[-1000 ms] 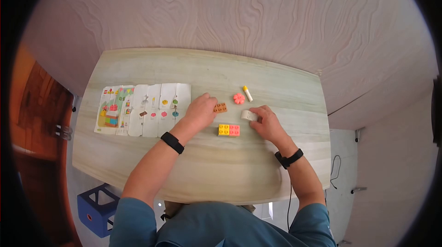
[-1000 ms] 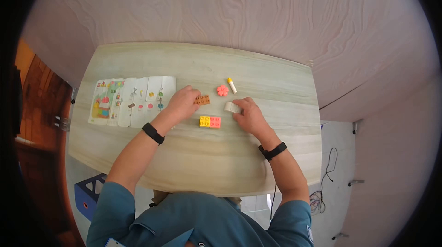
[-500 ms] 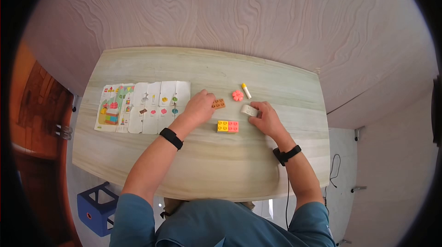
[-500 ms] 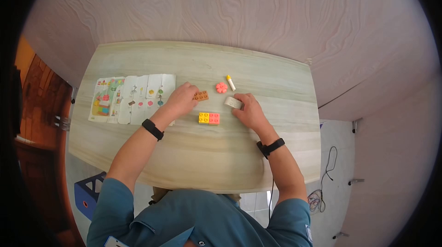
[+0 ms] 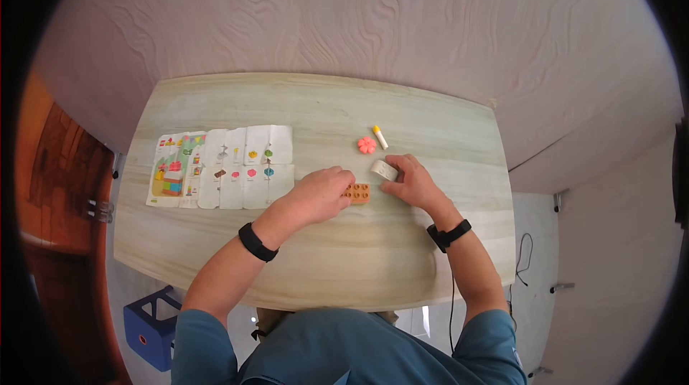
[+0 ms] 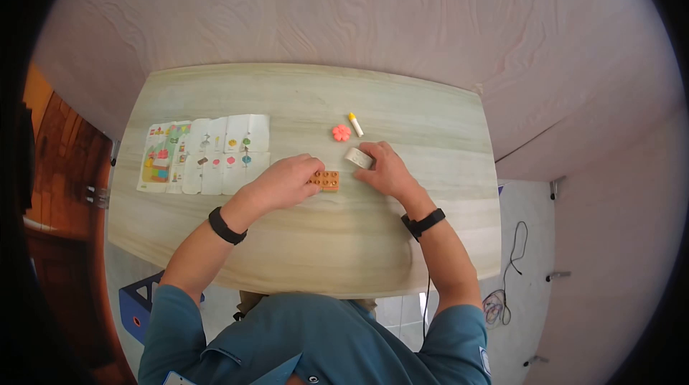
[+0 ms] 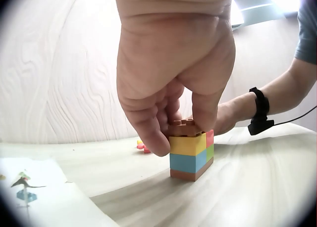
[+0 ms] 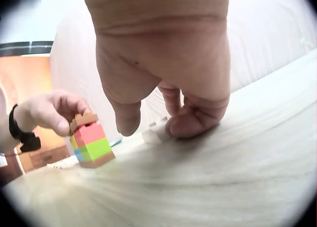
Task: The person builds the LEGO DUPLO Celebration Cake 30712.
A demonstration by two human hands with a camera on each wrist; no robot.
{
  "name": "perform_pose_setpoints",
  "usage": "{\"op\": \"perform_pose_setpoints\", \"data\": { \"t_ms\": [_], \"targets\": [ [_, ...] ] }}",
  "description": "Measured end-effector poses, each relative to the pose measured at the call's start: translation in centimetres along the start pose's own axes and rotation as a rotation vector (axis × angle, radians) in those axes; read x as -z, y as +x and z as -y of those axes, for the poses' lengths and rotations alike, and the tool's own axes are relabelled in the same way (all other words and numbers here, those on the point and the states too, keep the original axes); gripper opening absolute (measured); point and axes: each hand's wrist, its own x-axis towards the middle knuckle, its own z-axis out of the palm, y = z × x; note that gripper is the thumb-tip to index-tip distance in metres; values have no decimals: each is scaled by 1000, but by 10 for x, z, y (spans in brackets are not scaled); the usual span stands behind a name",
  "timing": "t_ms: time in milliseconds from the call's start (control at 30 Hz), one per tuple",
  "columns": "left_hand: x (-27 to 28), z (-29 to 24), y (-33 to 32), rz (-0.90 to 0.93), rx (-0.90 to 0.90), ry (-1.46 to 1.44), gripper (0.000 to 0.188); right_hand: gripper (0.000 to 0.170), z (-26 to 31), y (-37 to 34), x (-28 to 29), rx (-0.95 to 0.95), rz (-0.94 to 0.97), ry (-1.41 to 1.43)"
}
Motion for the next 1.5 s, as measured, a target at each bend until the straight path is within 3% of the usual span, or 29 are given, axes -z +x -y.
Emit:
{"op": "perform_pose_setpoints", "data": {
  "t_ms": [167,233,267,333,367,567,800,867,900,967,1200,1500],
  "targets": [
    [-6,2,-4,-95,-32,9,36,49,30,-19,10,-26,-86,153],
    [-8,3,-8,-170,-77,-48,35,43,51,-33,9,188,-42,251],
    [-10,4,-8,-164,-73,-48,35,43,59,-37,7,184,-41,257],
    [-13,7,-4,-198,-92,-65,34,36,72,-42,-1,311,64,212],
    [-14,7,-4,-194,-92,-67,34,26,75,-42,-5,280,71,184],
    [-17,11,-1,-236,-114,-85,32,11,60,-33,-20,361,2,92],
    [-13,5,-1,-170,-38,-25,28,10,60,-7,4,321,216,83],
    [-16,6,-4,-179,-27,-25,28,12,55,11,5,205,34,0],
    [-19,6,-5,-195,-27,-30,28,12,51,21,3,209,39,-4],
    [-21,7,-6,-216,-29,-32,28,16,41,40,-4,245,-146,-155],
    [-21,7,-12,-226,0,-70,30,15,32,71,-21,345,-98,-318],
    [-23,7,-14,-267,-23,-112,30,14,42,67,-18,283,28,-289]
  ]
}}
